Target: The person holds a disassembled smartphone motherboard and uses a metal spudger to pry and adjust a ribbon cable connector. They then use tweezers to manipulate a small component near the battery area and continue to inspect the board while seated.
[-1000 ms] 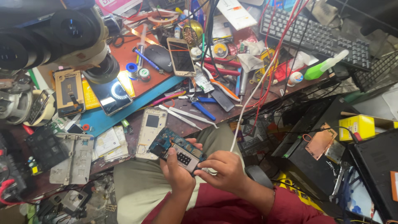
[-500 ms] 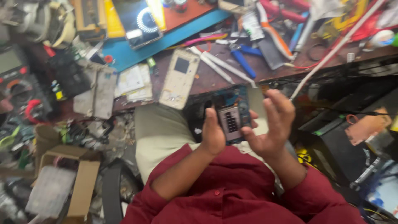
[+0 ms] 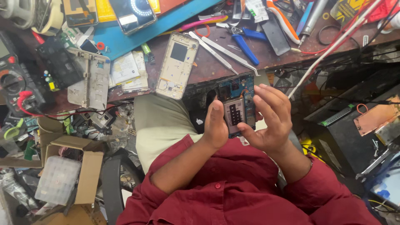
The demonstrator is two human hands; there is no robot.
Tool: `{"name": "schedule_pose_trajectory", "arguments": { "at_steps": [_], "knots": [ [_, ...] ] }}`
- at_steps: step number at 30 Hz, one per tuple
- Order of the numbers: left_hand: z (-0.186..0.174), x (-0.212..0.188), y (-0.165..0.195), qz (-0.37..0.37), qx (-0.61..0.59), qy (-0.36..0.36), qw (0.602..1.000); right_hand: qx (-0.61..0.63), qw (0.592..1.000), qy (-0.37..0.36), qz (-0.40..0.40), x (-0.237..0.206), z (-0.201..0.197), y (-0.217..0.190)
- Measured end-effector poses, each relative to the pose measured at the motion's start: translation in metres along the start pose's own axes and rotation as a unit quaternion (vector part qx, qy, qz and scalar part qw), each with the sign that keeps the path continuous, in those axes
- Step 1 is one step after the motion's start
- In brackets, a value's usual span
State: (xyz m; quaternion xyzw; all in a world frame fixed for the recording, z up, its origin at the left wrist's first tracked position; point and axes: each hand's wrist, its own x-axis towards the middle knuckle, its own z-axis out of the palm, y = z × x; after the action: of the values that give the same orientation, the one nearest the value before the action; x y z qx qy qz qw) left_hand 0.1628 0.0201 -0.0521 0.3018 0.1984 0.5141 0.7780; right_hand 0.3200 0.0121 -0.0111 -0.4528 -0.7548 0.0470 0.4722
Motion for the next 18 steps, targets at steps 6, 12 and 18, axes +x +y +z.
{"name": "schedule_pose_trajectory", "arguments": {
  "at_steps": [6,12,18],
  "knots": [
    [-0.010,0.010,-0.015,0.019,0.071,0.051,0.996,0.020,1.000,0.003,0.022,0.008,-0.006,0.001],
    [-0.016,0.020,-0.019,0.035,0.095,0.097,0.990,0.031,0.999,0.012,0.019,0.015,-0.006,0.004],
    [-0.022,0.016,-0.021,0.013,0.054,0.075,0.996,0.047,0.998,0.014,0.025,0.010,-0.004,0.005]
  ]
}}
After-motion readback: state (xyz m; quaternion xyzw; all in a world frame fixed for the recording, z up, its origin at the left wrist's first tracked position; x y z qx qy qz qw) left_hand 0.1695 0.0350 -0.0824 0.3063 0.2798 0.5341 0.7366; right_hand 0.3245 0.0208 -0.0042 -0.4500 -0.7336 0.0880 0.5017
